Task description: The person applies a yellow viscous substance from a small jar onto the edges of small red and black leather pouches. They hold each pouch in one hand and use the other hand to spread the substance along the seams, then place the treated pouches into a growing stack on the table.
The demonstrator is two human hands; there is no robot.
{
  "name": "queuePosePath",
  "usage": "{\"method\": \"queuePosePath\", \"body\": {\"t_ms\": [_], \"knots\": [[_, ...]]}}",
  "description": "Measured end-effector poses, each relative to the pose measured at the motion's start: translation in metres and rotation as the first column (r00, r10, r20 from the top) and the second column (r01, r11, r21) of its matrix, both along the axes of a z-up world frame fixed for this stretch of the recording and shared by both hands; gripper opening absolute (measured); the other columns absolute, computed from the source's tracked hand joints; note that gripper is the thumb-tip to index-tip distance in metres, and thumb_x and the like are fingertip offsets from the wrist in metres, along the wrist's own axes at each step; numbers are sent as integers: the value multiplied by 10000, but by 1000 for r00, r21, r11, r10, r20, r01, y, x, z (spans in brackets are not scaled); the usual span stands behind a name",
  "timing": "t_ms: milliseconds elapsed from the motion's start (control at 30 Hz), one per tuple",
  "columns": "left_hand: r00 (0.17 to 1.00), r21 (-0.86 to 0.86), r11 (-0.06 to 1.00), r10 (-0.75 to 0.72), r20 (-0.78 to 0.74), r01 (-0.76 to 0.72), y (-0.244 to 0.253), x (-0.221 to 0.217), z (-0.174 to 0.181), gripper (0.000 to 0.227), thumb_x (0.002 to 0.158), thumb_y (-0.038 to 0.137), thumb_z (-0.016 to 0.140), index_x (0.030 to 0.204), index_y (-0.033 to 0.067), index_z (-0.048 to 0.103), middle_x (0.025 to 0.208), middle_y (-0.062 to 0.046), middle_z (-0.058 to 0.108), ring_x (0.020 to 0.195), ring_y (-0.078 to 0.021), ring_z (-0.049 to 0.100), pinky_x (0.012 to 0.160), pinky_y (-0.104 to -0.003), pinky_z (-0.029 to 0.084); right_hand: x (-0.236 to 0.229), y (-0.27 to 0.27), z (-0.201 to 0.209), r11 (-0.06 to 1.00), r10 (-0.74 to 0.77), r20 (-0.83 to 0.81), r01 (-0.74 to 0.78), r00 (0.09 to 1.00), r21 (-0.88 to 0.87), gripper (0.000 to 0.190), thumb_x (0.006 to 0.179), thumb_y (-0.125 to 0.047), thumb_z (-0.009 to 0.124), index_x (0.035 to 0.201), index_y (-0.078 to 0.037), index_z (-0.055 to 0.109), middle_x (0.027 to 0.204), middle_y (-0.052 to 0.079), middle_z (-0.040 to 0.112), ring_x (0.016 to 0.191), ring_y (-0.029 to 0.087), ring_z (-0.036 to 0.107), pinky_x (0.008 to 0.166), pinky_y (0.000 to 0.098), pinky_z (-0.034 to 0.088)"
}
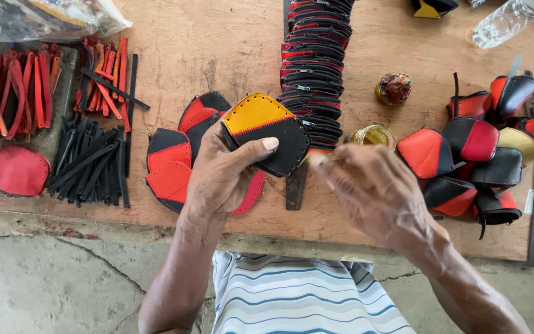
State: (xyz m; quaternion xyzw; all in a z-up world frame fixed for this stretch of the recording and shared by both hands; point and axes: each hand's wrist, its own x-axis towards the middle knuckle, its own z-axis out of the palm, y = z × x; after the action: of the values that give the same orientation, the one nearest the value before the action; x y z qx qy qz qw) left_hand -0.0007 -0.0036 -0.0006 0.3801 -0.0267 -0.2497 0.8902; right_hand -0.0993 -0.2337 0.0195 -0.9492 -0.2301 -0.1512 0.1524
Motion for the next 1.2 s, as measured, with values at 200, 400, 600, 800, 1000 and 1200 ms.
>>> {"method": "queuePosePath", "body": {"t_ms": [200,400,600,800,1000,1200], "knots": [[1000,12,1000,21,-3,-21,-2,0,1,408,883,-140,692,1275,-65,609,1163,-160,720,1043,-214,727,950,-363,616,-2,-1,-4,992,119,44,-117,992,-53,811,728,-42,772,1485,-191,520,1254,122,522,1102,278,624,941,428,583],[1000,4,1000,25,-11,-25,-1,-1,0,426,882,-141,693,1292,-75,600,1179,-163,720,1057,-218,725,951,-359,616,0,3,-15,993,35,-101,-23,994,113,746,823,-91,807,1500,-188,508,1294,143,520,1085,264,584,911,398,571],[999,34,998,46,-12,-45,0,1,-2,453,865,-140,700,1299,-65,594,1173,-162,719,1060,-222,726,961,-366,618,-5,9,-26,989,141,-53,-138,989,61,795,750,-55,747,1486,-229,501,1271,127,530,1149,293,591,979,433,570],[1000,11,1000,-12,21,12,4,-1,-2,502,854,-109,740,1318,-55,557,1176,-161,705,1072,-224,718,978,-389,612,-5,0,-21,945,151,-68,-124,986,304,772,872,-131,836,1530,-243,448,1304,93,523,1163,236,581,993,365,569],[991,86,989,-123,48,118,6,-4,1,541,833,-83,768,1333,-59,562,1216,-153,698,1124,-204,697,1030,-375,578,0,-10,-13,957,56,-128,-17,990,291,795,832,-134,838,1520,-173,440,1348,140,511,1165,279,554,941,387,552],[991,61,990,-133,35,130,10,-4,3,560,819,-87,774,1335,-48,558,1228,-145,695,1131,-200,691,1036,-377,567,-1,-8,-9,991,86,80,-93,993,91,630,846,-43,829,1407,-212,597,1259,76,502,1085,255,623,890,387,588]]}}
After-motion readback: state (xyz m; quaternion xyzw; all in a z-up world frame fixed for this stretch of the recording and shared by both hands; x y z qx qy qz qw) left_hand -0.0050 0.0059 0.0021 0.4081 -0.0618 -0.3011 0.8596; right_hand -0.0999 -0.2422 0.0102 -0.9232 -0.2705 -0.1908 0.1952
